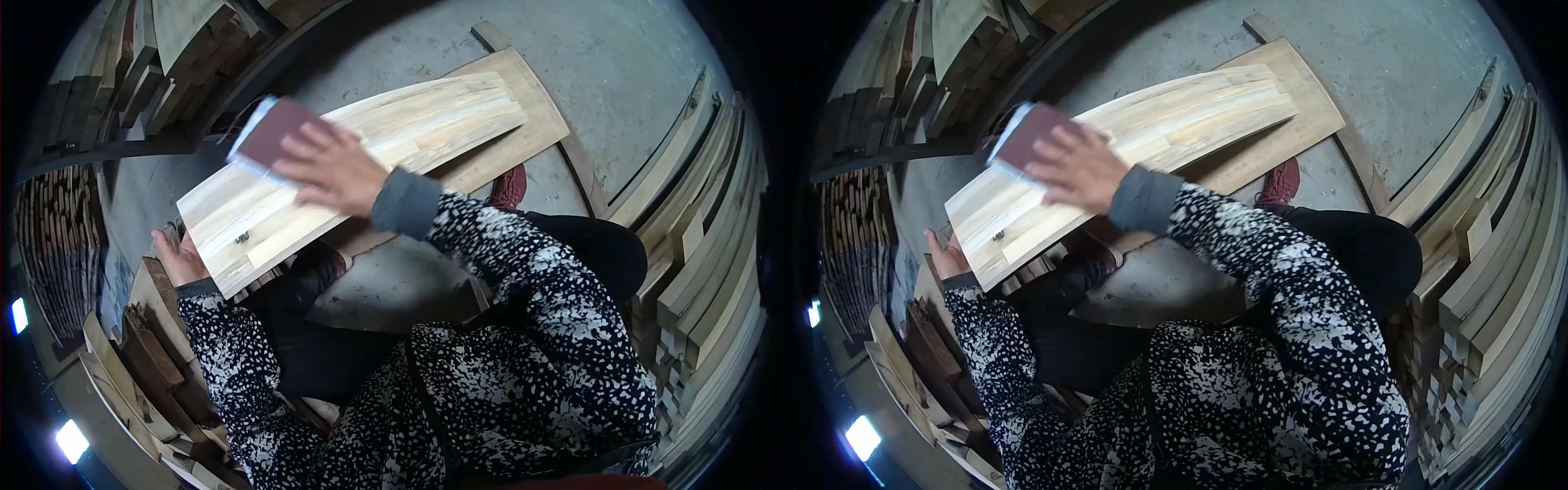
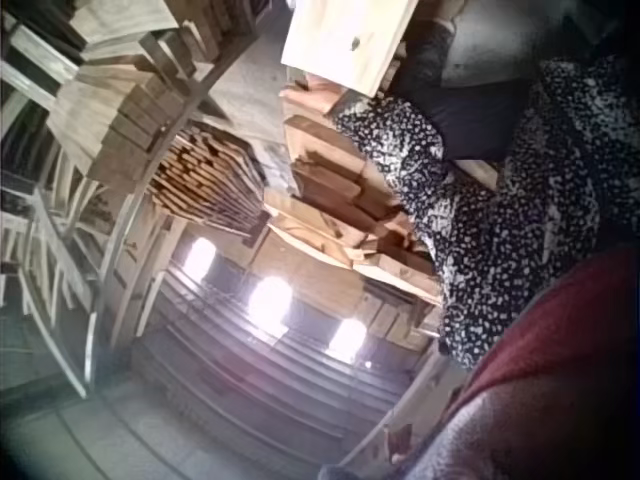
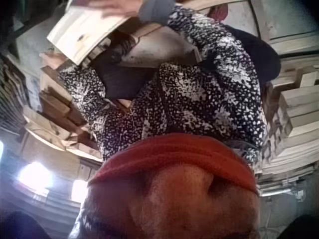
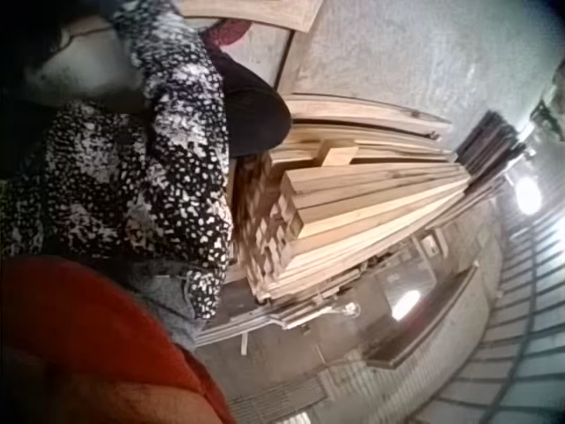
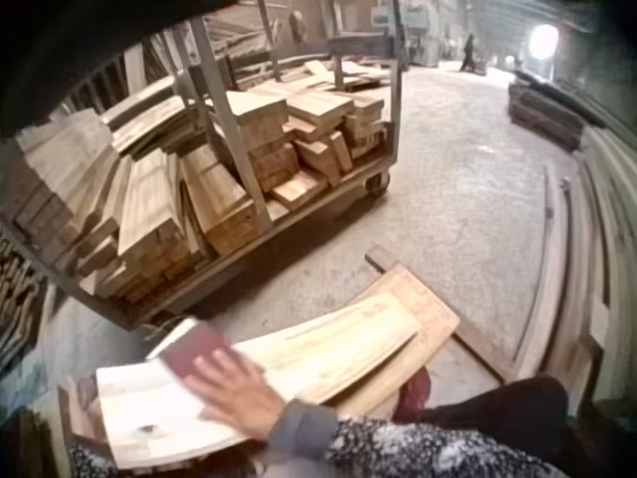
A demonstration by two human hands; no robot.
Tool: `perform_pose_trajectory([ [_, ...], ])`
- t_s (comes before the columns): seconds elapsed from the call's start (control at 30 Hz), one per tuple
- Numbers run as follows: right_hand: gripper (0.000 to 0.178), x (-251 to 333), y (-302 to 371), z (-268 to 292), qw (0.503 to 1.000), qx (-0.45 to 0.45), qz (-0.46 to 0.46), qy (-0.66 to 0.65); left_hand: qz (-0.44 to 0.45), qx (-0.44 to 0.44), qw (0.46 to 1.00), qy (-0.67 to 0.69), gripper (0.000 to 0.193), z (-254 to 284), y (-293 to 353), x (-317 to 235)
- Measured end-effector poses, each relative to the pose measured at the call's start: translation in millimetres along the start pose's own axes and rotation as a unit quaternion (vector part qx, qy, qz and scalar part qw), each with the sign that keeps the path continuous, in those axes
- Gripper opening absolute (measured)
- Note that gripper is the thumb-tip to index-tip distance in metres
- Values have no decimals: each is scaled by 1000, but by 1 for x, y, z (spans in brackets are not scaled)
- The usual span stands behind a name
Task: The recorder is sanding wooden planks using a sanding block on a low work surface in a woodworking factory.
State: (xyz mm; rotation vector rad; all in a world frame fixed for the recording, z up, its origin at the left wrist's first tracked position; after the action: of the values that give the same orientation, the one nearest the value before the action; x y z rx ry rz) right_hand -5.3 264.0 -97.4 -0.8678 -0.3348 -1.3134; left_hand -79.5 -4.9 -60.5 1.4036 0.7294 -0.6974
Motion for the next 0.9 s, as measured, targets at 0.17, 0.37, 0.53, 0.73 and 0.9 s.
perform_pose_trajectory([
  [0.17,43,-236,97,67,963,-140,-231,8,-13,15,999,-30,88,18,-21,-4],
  [0.37,44,-255,129,70,896,-138,-415,80,-13,67,996,-56,85,31,-33,-14],
  [0.53,51,-35,43,12,1000,21,-4,-12,-8,112,989,-92,82,34,-41,-11],
  [0.73,51,-66,44,15,996,56,76,-10,-34,63,995,-76,80,41,-41,-15],
  [0.9,44,-316,130,93,963,-95,-247,51,-21,27,997,-71,80,34,-38,-11],
])
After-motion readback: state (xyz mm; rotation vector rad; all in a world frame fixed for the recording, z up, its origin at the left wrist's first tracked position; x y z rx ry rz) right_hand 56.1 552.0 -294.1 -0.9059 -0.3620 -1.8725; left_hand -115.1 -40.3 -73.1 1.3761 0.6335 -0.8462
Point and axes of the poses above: each hand's wrist, its own y-axis away from the middle knuckle, its own z-axis out of the back of the hand, x = y × z, the point moved 10 cm from there along -y, towards the middle knuckle, and after that the axes turned 10 degrees about -y, right-handed, at the moved point
